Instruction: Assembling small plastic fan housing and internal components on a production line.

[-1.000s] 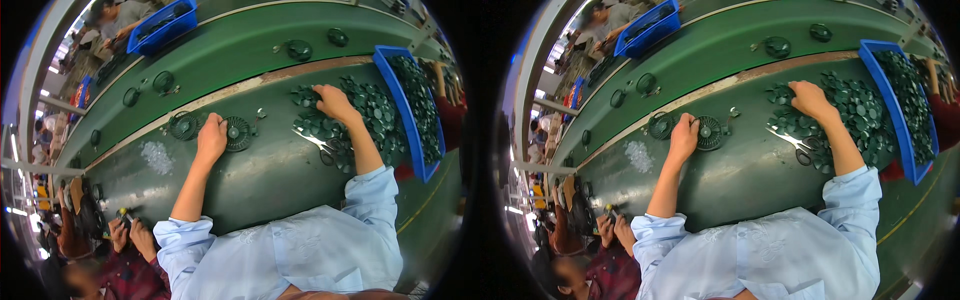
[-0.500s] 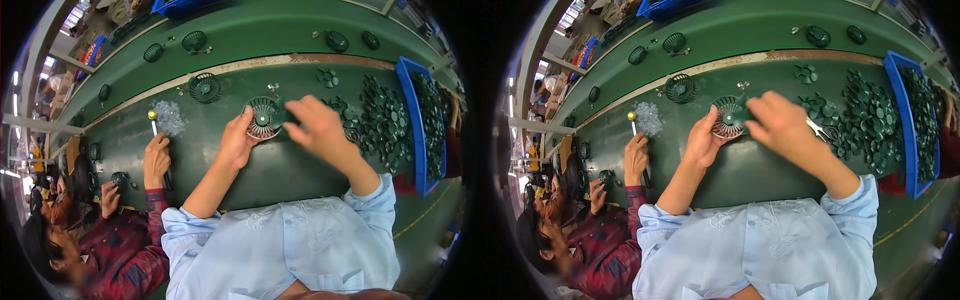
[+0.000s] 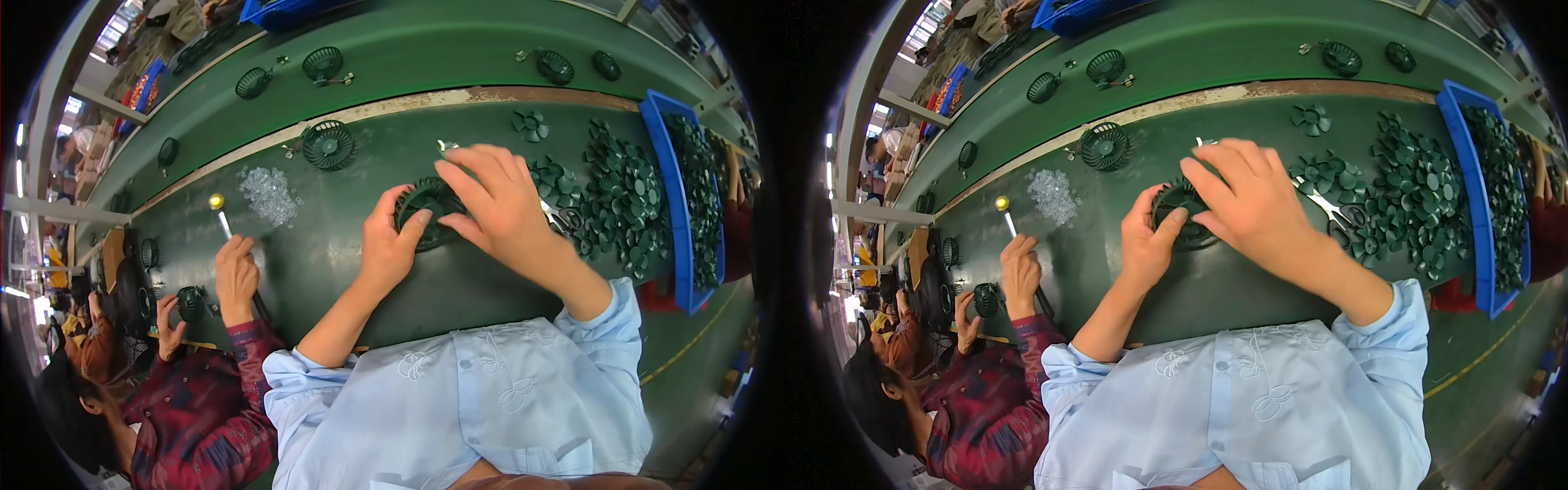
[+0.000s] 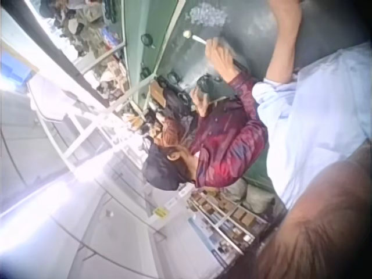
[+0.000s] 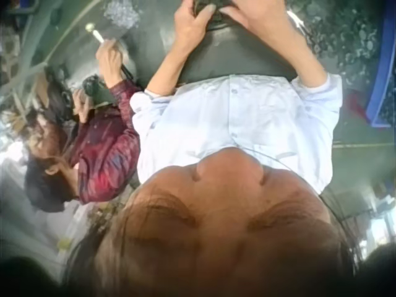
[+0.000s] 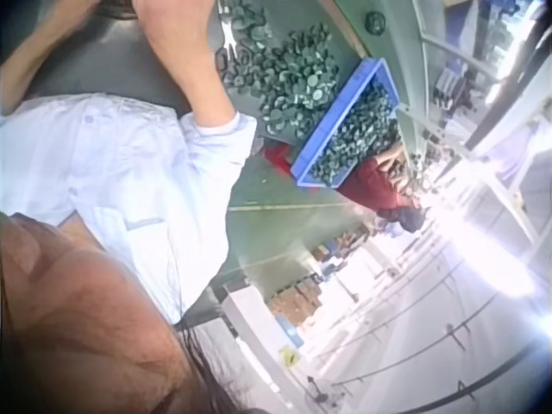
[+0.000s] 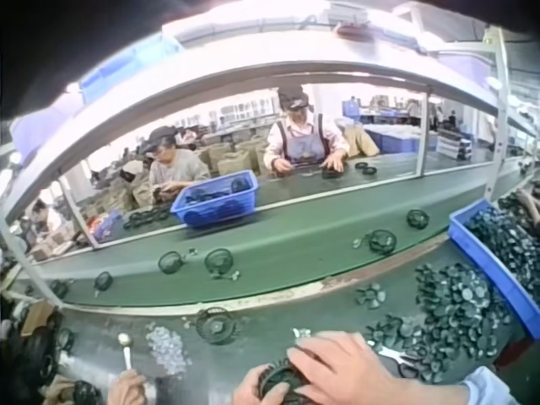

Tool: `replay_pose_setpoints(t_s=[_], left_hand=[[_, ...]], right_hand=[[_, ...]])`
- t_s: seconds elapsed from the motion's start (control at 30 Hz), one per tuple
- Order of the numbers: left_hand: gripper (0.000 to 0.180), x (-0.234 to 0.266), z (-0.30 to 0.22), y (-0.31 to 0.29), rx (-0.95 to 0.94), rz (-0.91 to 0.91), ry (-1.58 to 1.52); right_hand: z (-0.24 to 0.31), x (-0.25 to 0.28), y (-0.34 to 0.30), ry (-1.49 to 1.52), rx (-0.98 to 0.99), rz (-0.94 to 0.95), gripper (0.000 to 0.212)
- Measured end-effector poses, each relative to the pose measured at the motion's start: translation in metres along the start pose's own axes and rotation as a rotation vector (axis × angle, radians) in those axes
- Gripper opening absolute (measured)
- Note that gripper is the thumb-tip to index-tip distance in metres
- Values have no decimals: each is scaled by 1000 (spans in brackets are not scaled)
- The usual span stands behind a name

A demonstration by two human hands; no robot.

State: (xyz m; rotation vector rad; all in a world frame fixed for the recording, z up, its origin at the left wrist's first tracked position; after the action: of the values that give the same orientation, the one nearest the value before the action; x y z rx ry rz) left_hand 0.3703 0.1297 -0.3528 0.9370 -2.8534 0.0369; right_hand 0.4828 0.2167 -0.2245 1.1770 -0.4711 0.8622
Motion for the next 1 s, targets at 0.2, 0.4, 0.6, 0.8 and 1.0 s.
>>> replay_pose_setpoints(t_s=[0.2, 0.4, 0.6, 0.8, 1.0], left_hand=[[35, -14, -11, -2, -71, 29, 188], [38, -20, -21, 35, -44, 121, 542], [43, 29, -42, 196, -355, -117, 806], [42, 121, 22, 343, -186, -591, 1262], [26, 157, 87, 364, 165, -461, 950]], right_hand=[[-63, -54, -23, 500, -283, 432, 41], [-110, -84, -27, 569, -520, 570, 46], [-254, -57, 36, 830, -791, 249, 56], [-307, 3, 10, -29, -546, 24, 58], [-249, -20, -59, -217, -634, 392, 39]])
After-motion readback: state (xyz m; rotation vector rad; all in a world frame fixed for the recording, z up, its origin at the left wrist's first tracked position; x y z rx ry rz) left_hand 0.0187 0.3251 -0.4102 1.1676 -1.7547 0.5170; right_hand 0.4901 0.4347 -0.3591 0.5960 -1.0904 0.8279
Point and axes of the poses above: each hand's wrist, its own y-axis towards the middle knuckle, its own x-axis out of the back of the hand, z = x × y, the point moved 8 cm from there along y, towards the middle knuckle, and after that the axes turned 10 degrees about y, right-handed, at the moved point
